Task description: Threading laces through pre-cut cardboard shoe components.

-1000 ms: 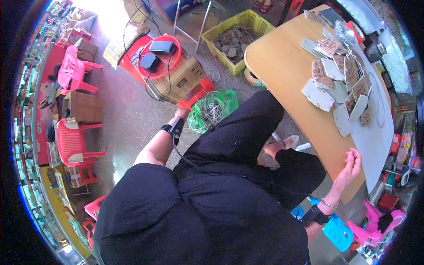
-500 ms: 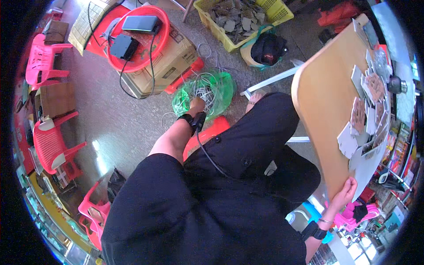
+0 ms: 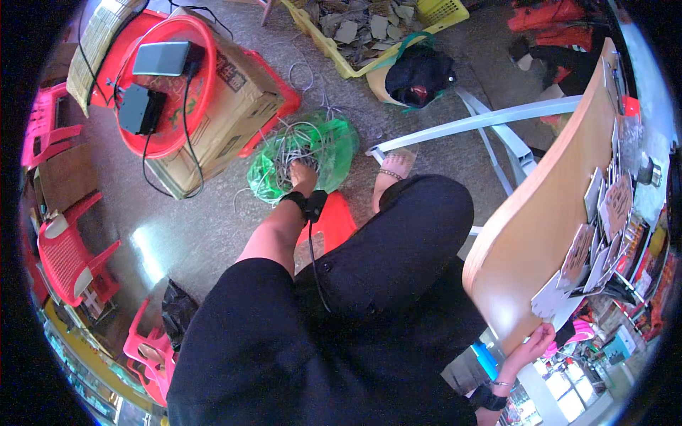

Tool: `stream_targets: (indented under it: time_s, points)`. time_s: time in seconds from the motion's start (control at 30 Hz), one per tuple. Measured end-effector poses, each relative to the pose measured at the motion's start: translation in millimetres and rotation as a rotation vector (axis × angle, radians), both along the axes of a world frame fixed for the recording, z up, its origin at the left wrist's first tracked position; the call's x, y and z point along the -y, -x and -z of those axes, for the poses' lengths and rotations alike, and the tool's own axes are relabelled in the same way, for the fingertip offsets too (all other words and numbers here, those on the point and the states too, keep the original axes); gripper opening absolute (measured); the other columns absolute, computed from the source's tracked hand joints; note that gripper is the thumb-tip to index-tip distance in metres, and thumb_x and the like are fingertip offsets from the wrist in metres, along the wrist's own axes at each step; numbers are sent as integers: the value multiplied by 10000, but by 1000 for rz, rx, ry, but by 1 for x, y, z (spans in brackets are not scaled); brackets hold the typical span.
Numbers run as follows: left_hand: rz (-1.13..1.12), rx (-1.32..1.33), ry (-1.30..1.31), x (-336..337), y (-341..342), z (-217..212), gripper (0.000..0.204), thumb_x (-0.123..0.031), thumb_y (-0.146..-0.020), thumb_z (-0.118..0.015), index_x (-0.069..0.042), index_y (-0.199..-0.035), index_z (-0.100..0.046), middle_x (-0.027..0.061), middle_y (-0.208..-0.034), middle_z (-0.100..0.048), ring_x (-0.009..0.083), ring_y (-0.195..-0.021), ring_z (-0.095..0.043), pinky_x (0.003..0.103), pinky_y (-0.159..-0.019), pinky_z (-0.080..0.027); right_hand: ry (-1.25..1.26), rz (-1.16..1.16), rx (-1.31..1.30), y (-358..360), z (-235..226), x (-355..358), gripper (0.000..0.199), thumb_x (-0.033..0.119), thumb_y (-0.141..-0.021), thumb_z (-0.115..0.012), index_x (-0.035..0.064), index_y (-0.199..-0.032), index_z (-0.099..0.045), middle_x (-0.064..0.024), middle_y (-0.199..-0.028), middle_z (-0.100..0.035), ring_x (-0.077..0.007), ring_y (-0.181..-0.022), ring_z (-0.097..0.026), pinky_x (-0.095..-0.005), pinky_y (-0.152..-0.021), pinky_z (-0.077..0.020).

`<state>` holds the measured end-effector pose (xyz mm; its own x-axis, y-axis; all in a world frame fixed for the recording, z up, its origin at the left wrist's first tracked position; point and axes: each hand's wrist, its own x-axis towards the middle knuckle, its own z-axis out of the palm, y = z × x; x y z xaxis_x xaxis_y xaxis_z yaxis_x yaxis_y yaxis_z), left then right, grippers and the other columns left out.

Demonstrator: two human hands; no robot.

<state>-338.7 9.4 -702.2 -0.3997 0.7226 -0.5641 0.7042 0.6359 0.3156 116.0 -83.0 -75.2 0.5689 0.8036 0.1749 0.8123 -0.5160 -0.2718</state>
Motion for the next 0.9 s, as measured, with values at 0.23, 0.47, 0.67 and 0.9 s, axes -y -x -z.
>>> stream_targets:
  time_s: [0.23,0.47,0.67,0.9]
  points:
    - [-502,234,286,-20,-23,-52,1035,-296,-665,-721,9,-1409,-70,267,-1301,-423,390,-1235,-408,433,-1000,-374,54,71,7,6,-1,-3,198,121,-926,-413,-28,-1046,-465,-99,-981,-464,-193,-926,-446,-315,-848,-371]
    - [-19,305,440,-16,-11,-15,628,-400,-730,-599,-36,-1236,-519,263,-1207,-527,413,-1129,-505,475,-967,-383,40,95,-34,8,-2,-3,249,121,-926,-390,-48,-1101,-441,-131,-1047,-469,-221,-969,-450,-324,-890,-358]
    - [346,-28,250,-2,-3,-12,422,-298,-773,-547,2,-1064,-602,224,-897,-637,438,-926,-587,467,-815,-472,19,47,-45,6,-3,-2,217,150,-927,-429,-30,-1043,-463,-110,-967,-477,-218,-930,-456,-341,-860,-374]
    - [-431,111,-65,11,10,-40,298,-146,-806,-478,32,-1041,-524,284,-947,-611,433,-920,-593,478,-797,-476,7,-19,-40,5,-2,-5,205,161,-936,-428,-22,-1018,-472,-96,-922,-496,-200,-879,-472,-320,-814,-388]
